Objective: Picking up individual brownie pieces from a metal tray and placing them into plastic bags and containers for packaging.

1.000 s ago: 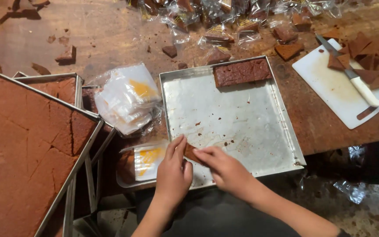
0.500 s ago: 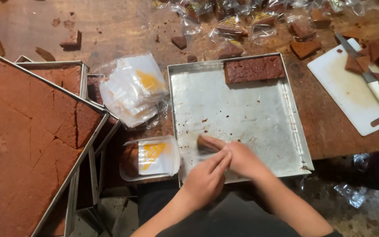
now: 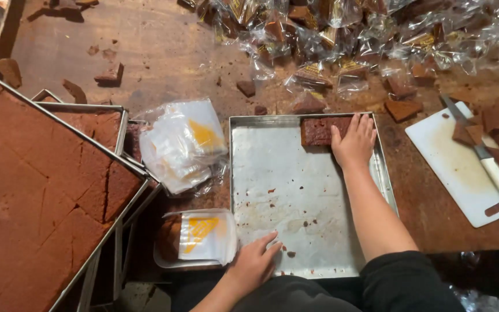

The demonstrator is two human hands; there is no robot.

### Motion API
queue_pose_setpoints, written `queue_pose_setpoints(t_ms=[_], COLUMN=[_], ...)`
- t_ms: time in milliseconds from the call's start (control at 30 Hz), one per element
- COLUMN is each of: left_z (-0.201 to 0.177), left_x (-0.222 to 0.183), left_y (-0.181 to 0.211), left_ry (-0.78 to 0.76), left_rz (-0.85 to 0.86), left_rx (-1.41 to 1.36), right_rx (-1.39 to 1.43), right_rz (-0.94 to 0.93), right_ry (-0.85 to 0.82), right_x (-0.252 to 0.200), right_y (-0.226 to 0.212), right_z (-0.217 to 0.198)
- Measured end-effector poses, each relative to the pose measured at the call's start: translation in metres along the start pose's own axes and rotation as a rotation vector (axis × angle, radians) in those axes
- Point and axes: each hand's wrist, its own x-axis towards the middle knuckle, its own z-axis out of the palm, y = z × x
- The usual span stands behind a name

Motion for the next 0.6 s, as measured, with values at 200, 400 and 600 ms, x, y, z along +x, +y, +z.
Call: queue_pose_setpoints(t_ms=[200,400,600], left_z=[-0.004,-0.013,-0.037], left_x=[0.004,0.009,0.016], left_y=[0.008,0.017,0.038], left_ry=[-0.03,0.08,0.15], left_rz=[-0.022,0.045,-0.071], left_rx=[0.123,0.14,-0.146], right_rx=[-0.172,-0.037,-0.121], right_rz=[-0.004,0.041,-0.381], right_ry=[-0.053,-0.176,-0.404], right_x=[0.019,-0.029,-0.13], right_y=[-0.015,-0.065,-0.087], right_z=[-0.019,-0.035,-0.059])
